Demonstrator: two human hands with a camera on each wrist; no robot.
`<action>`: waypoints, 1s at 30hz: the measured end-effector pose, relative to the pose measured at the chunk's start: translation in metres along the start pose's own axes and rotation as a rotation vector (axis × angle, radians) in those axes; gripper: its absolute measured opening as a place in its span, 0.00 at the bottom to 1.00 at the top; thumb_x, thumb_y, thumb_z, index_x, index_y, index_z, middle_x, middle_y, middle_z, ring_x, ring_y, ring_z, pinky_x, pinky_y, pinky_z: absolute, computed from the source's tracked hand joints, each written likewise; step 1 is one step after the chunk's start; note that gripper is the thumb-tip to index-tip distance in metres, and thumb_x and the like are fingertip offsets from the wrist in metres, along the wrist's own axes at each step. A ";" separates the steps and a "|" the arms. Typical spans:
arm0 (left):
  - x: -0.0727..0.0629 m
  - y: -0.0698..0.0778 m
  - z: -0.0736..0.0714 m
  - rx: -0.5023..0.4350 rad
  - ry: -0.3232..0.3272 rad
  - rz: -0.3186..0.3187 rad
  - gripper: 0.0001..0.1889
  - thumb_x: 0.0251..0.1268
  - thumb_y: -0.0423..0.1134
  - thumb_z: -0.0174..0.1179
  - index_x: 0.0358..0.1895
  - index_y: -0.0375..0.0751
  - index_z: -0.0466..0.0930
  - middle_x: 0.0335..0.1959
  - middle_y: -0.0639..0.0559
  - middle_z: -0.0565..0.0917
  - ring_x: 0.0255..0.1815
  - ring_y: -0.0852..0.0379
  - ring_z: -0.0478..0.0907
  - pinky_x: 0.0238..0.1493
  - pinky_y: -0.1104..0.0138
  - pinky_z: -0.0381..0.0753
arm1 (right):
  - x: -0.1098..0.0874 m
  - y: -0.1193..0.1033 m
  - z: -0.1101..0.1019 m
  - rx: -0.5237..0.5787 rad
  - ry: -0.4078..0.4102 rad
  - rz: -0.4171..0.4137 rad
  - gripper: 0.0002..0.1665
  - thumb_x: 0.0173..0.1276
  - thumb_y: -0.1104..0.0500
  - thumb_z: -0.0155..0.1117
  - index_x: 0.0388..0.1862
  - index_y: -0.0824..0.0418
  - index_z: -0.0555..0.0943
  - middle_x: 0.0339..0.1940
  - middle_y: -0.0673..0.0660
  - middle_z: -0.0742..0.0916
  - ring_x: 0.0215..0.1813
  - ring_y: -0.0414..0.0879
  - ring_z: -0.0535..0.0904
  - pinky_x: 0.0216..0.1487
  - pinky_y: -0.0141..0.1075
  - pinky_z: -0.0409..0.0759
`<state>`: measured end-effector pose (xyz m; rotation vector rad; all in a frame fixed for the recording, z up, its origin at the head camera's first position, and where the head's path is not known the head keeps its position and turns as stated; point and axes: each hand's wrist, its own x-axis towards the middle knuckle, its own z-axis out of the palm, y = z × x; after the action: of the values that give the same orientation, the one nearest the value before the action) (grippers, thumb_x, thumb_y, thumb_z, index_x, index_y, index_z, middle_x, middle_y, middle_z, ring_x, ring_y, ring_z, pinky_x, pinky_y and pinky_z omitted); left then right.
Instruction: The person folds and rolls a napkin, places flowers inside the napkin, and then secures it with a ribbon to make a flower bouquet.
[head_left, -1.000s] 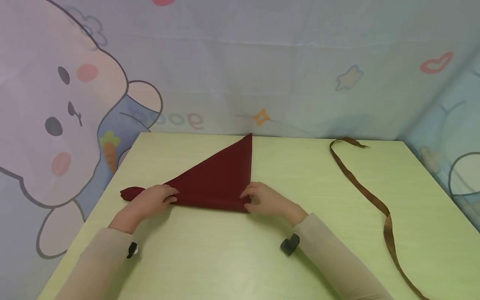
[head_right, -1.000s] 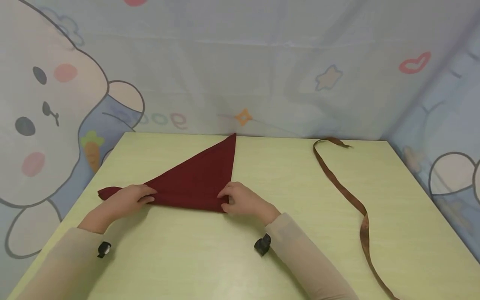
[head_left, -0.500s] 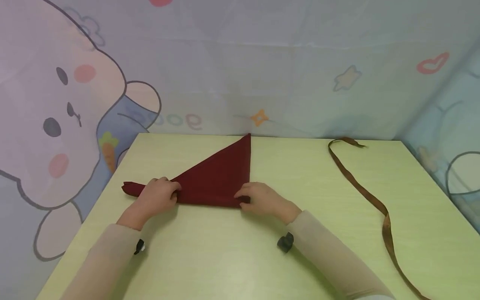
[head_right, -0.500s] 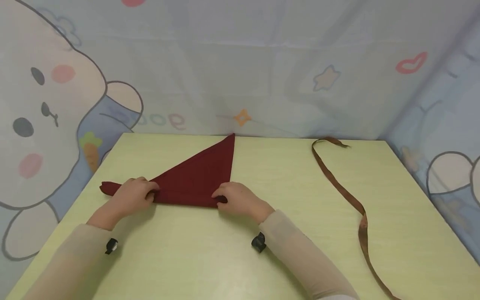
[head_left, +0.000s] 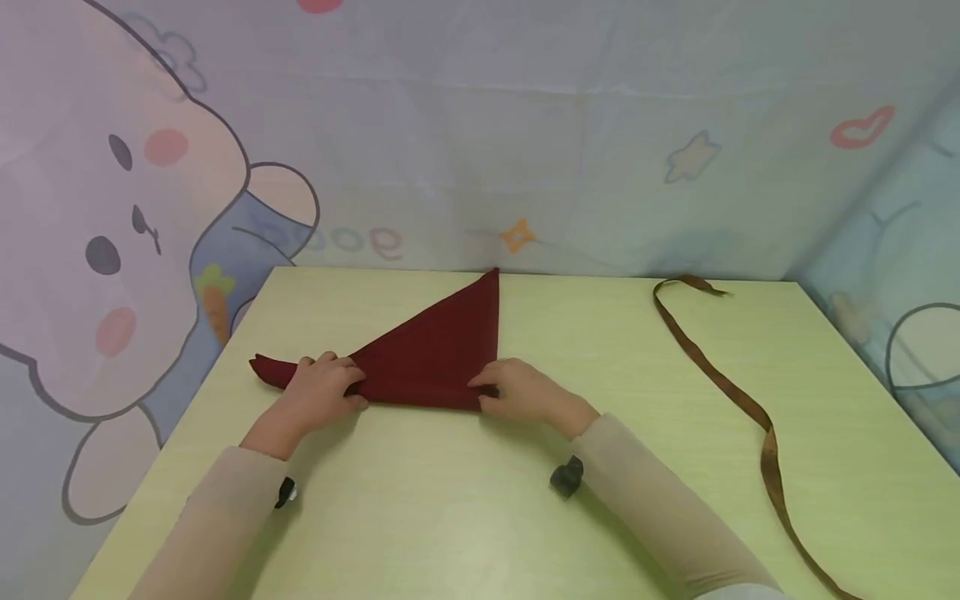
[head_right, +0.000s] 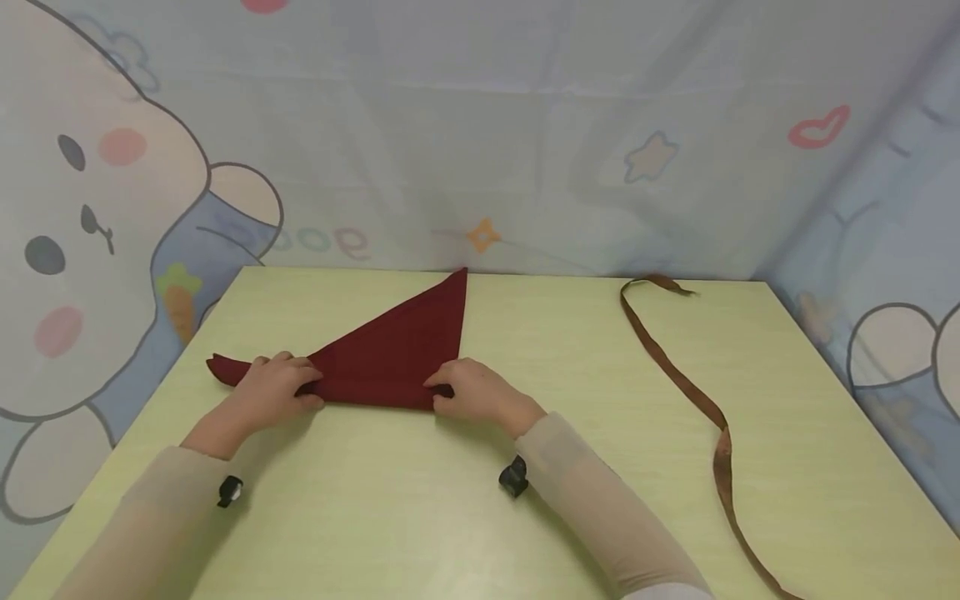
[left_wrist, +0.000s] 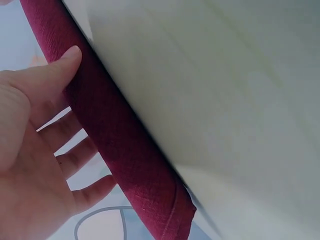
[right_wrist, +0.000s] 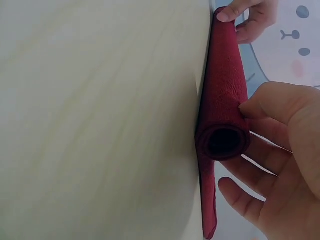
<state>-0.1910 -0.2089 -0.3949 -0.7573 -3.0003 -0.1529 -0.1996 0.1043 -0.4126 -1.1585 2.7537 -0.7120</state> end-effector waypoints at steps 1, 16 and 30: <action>0.001 0.001 -0.001 -0.005 -0.002 -0.007 0.16 0.58 0.40 0.66 0.47 0.35 0.84 0.45 0.43 0.83 0.47 0.41 0.74 0.46 0.41 0.68 | 0.000 0.000 0.000 0.002 0.004 -0.004 0.18 0.64 0.63 0.58 0.52 0.65 0.83 0.48 0.57 0.85 0.42 0.44 0.80 0.51 0.37 0.77; 0.015 0.021 -0.005 -0.048 -0.045 -0.033 0.13 0.61 0.35 0.64 0.48 0.36 0.79 0.44 0.43 0.83 0.48 0.40 0.78 0.48 0.41 0.70 | 0.005 -0.005 -0.004 -0.021 -0.026 0.031 0.17 0.65 0.62 0.65 0.52 0.65 0.82 0.51 0.58 0.85 0.56 0.51 0.79 0.59 0.41 0.74; 0.021 0.049 0.002 0.081 0.097 0.064 0.03 0.61 0.30 0.62 0.36 0.41 0.81 0.35 0.48 0.82 0.38 0.46 0.77 0.42 0.47 0.74 | 0.012 0.001 0.000 -0.018 -0.011 0.049 0.20 0.63 0.60 0.66 0.54 0.65 0.81 0.51 0.57 0.83 0.56 0.50 0.77 0.61 0.41 0.72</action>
<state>-0.1863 -0.1560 -0.3916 -0.8123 -2.8676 -0.0632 -0.2083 0.0967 -0.4114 -1.0912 2.7739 -0.6754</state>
